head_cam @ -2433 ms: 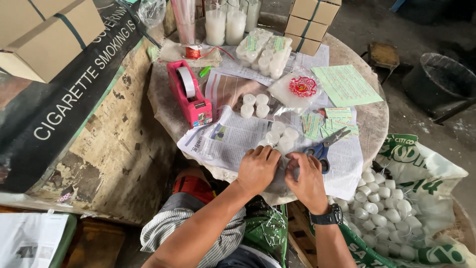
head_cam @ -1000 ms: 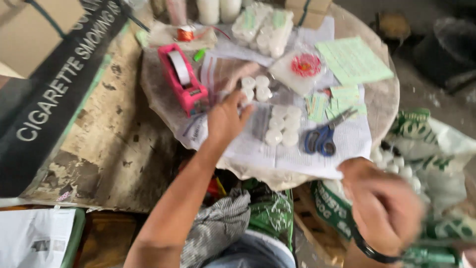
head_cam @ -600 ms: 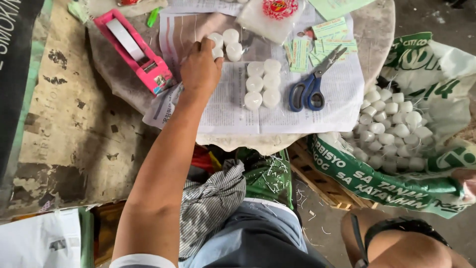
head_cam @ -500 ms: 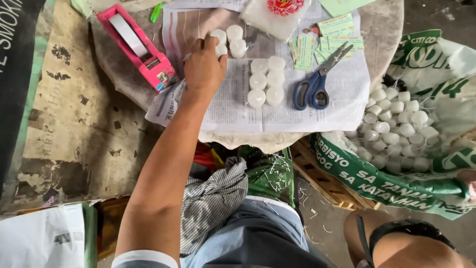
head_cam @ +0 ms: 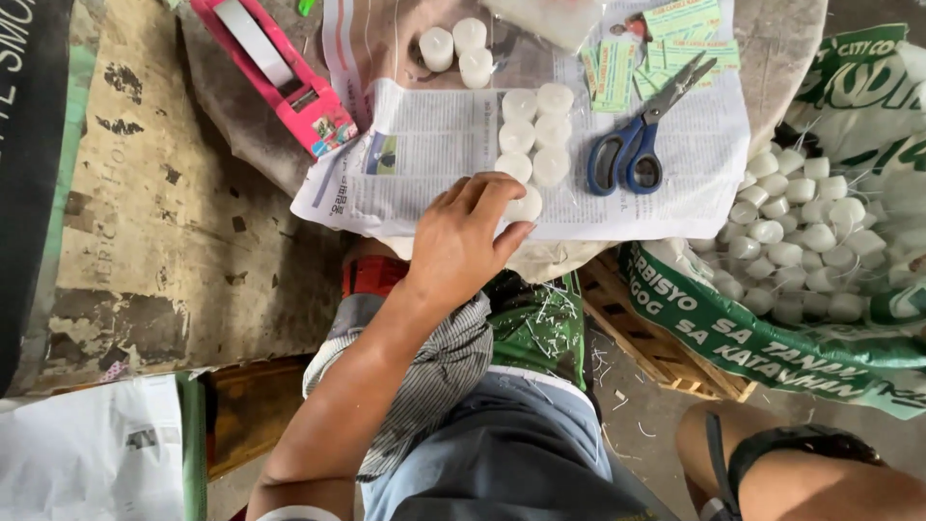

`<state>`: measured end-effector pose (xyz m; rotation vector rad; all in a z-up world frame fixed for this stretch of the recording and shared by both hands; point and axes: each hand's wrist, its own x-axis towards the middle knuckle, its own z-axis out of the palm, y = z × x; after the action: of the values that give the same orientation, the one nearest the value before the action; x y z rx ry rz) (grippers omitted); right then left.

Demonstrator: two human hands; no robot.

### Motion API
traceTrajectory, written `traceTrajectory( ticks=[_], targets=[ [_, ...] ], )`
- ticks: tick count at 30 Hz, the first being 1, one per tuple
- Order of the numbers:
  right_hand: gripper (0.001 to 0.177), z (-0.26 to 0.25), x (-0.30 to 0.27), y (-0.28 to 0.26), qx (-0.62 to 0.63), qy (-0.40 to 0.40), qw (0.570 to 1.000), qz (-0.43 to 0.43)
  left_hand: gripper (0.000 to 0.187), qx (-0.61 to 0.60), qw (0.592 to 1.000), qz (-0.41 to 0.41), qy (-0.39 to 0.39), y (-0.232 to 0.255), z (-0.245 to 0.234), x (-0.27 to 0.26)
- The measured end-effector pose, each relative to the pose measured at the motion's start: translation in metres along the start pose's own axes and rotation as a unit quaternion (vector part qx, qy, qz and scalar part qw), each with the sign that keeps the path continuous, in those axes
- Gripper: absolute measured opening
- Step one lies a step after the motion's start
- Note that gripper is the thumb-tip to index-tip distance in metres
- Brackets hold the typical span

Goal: The person trims excess material from small white candles using shears and then places the candles into clear plastic bags, adding a small label to one of the bags.

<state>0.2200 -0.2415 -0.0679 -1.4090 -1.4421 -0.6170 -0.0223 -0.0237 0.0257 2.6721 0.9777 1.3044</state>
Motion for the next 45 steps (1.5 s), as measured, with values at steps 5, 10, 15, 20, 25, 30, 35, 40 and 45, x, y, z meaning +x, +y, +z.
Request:
traceTrajectory(
  ticks=[5, 10, 15, 20, 25, 30, 35, 40, 45],
  targets=[
    [0.035, 0.015, 0.133, -0.053, 0.113, -0.047, 0.992, -0.016, 0.034, 0.025, 1.000, -0.014, -0.003, -0.004, 0.030, -0.002],
    [0.040, 0.050, 0.181, -0.052, 0.227, -0.093, 0.969, -0.042, 0.031, 0.012, 0.999, -0.048, 0.004, 0.005, 0.029, 0.000],
    [0.035, 0.091, 0.193, -0.060, 0.104, -0.213, 0.967, -0.093, 0.023, 0.045, 0.994, -0.104, 0.011, -0.011, 0.024, -0.008],
    [0.069, 0.137, 0.162, -0.062, -0.025, -0.279, 0.958, -0.067, 0.044, 0.138, 0.976, -0.150, -0.075, -0.012, 0.006, 0.004],
    [0.056, 0.156, 0.146, -0.056, -0.012, -0.218, 0.972, -0.090, 0.022, 0.114, 0.982, -0.124, -0.091, -0.024, 0.022, 0.003],
    [0.040, 0.170, 0.134, -0.045, -0.006, -0.197, 0.975, -0.107, 0.013, -0.018, 0.958, -0.184, -0.218, -0.034, -0.003, 0.026],
    [0.035, 0.182, 0.125, -0.039, 0.098, -0.178, 0.976, -0.081, 0.016, 0.003, 0.972, -0.232, -0.046, -0.089, 0.008, 0.063],
    [0.036, 0.198, 0.107, -0.025, 0.111, -0.178, 0.975, -0.068, 0.033, 0.111, 0.932, -0.295, -0.180, -0.094, 0.037, 0.094],
    [0.034, 0.191, 0.112, -0.032, 0.113, -0.156, 0.977, -0.089, 0.032, 0.121, 0.949, -0.259, -0.132, -0.099, 0.054, 0.083]
  ],
)
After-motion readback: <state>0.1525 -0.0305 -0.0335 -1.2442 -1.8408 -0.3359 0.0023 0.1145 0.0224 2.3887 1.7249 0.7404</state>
